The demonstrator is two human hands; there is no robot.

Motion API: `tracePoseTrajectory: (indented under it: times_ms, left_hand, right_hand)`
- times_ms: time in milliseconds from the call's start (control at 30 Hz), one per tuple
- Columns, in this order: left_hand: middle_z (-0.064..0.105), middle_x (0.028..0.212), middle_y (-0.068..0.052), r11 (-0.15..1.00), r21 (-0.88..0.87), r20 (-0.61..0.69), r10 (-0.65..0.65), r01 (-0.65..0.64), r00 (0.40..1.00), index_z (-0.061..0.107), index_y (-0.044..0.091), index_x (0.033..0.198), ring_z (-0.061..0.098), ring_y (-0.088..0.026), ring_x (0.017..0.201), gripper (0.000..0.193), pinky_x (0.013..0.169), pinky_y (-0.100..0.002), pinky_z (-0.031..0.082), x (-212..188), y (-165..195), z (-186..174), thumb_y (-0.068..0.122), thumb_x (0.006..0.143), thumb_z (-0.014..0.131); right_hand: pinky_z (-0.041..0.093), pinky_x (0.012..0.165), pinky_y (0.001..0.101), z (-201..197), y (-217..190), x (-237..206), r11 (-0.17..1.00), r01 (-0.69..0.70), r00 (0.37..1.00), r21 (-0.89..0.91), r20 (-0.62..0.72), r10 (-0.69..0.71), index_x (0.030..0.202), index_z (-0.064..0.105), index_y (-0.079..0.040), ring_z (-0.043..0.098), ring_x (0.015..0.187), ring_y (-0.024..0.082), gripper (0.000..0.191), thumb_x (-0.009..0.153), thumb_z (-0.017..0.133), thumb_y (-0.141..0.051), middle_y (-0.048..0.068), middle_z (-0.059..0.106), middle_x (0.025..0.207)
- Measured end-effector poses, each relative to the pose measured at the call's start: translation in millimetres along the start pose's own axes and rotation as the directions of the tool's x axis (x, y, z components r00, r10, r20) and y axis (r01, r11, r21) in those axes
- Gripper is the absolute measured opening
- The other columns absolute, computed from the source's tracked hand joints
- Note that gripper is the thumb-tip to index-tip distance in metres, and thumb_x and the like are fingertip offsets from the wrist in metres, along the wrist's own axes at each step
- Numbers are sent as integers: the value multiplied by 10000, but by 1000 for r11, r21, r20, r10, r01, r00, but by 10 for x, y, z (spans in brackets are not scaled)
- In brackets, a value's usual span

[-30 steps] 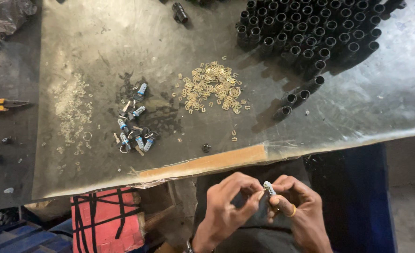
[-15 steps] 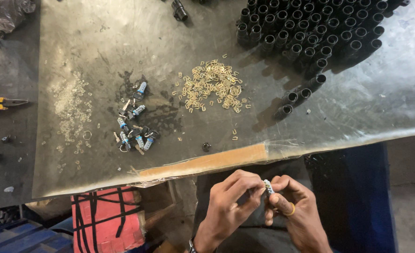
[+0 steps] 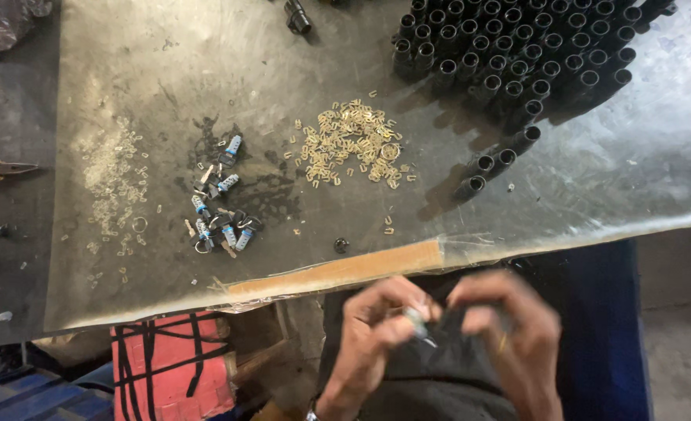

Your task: The person sits at a workbench assembling electrical connectors. They pick up a black cylindrical housing, insert small brass contact terminals into it by hand, press the contacts into place, and set the finished connector down with the completed units on the bench.

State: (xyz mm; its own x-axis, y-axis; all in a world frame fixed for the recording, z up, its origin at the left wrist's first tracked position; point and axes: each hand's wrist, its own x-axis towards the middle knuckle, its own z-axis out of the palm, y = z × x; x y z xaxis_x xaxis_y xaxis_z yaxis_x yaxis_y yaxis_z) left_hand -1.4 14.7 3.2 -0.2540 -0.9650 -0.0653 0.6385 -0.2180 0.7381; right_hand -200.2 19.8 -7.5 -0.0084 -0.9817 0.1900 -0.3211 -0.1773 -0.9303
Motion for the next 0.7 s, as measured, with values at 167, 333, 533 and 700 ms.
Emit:
tracePoseTrajectory:
  times_ms: [167,333,533,700]
  left_hand:
    - [656,690,-87,990,31,-109,-136,140,985,653,11,968,592,-121,530,108,493,-256,486,18,62,-123,101,910,670]
    - [625,725,-39,983,153,-155,-75,99,985,671,-19,964,585,-89,613,96,555,-257,491,-46,-44,-179,67,928,692]
    - [583,729,18,984,46,-262,-153,170,953,709,-25,1023,450,-42,536,159,495,-228,366,-63,-62,-210,100,925,724]
    - [567,819,7,930,-248,-171,-318,271,933,680,-43,1285,451,-50,567,406,494,-226,362,-33,14,-181,203,964,707]
  right_hand:
    - [521,699,342,121,-122,761,920,-156,942,-359,-333,30,1135,634,-67,638,876,157,370,936,790,-337,47,640,1075]
    - [498,694,392,288,-137,1058,753,-408,888,-516,-417,195,1069,664,-104,620,780,204,425,878,879,-416,3,651,999]
    - [589,865,373,138,-17,821,910,4,937,-414,-317,-148,1222,588,-36,635,1115,250,247,1022,681,-146,148,601,1250]
    - [574,1024,466,78,6,518,878,89,961,470,-271,48,1274,481,-67,651,1177,309,261,1047,598,-121,176,598,1237]
